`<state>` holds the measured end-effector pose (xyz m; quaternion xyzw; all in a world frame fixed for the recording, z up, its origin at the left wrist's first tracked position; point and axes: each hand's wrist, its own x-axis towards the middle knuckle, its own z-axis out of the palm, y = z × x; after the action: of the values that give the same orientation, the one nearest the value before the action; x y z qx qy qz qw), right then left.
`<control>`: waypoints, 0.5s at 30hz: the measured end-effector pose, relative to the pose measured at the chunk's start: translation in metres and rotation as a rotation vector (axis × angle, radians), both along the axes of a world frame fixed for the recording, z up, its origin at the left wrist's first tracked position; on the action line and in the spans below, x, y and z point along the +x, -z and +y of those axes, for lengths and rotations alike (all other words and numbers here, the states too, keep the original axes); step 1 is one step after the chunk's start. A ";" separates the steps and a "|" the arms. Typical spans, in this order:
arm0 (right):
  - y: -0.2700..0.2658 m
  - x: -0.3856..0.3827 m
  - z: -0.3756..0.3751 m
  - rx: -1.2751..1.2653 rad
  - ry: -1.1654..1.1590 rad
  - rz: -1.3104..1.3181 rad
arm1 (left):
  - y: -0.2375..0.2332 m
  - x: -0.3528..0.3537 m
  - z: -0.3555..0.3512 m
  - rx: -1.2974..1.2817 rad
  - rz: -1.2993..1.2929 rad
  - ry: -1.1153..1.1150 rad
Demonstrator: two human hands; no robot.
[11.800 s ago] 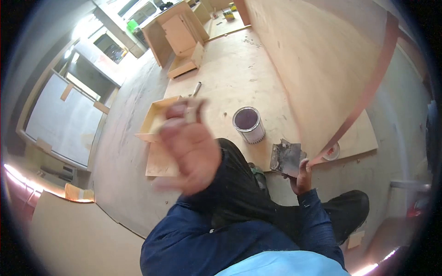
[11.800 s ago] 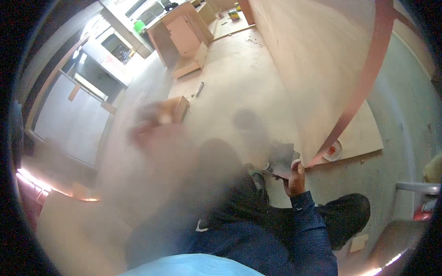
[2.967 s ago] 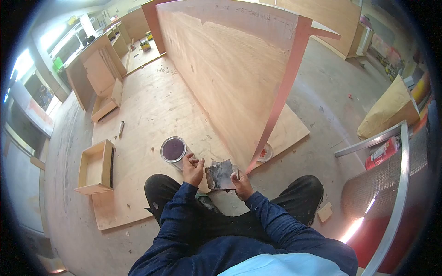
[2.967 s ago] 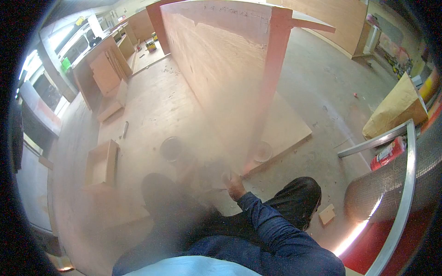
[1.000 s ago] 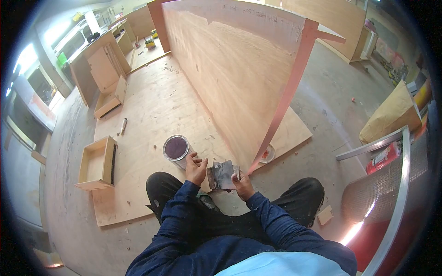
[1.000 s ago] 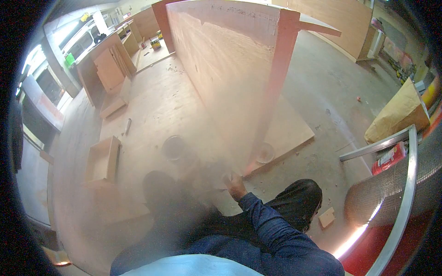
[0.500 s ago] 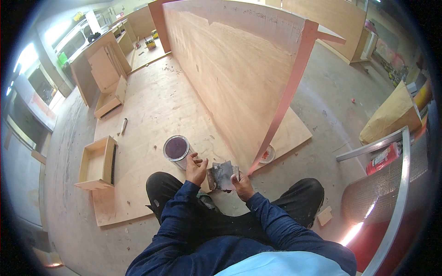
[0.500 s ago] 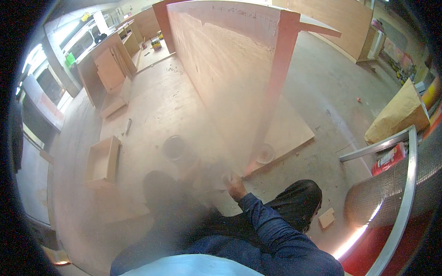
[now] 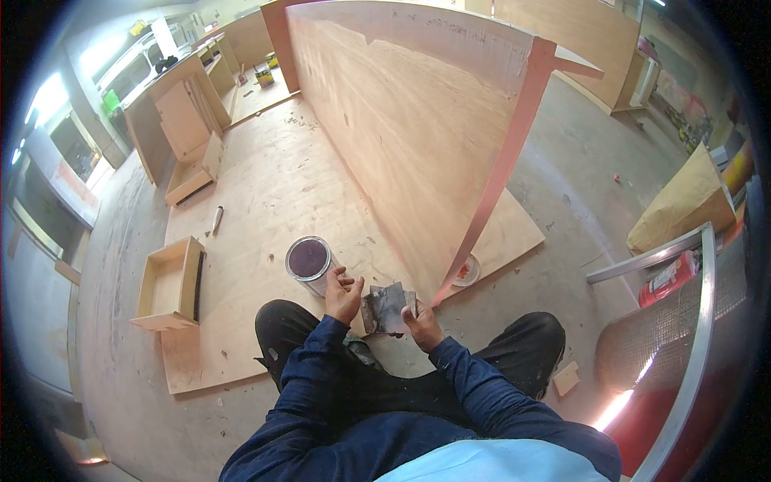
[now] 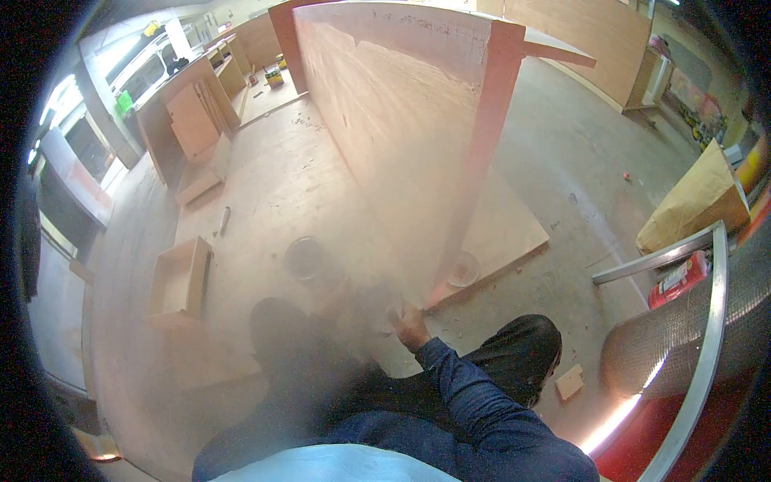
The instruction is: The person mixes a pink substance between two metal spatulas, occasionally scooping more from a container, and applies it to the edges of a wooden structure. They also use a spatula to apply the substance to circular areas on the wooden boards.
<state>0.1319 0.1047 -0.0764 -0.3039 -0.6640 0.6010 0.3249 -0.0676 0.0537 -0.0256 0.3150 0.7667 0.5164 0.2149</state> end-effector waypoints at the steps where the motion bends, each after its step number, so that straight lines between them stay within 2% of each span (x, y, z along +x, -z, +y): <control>1: 0.002 0.000 0.001 0.000 -0.001 0.000 | 0.001 0.000 0.000 0.000 0.000 -0.001; 10: -0.003 0.001 0.000 0.026 -0.026 -0.057 | -0.001 -0.001 0.000 -0.019 -0.016 0.005; 12: -0.011 -0.001 -0.003 0.021 -0.020 0.068 | -0.002 0.000 0.000 -0.029 -0.017 0.005; 15: 0.004 -0.003 0.000 0.020 -0.033 0.061 | -0.002 0.000 0.001 -0.034 -0.007 0.007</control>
<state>0.1290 0.1051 -0.0803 -0.2713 -0.6647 0.6085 0.3381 -0.0674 0.0544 -0.0232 0.3121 0.7735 0.5038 0.2246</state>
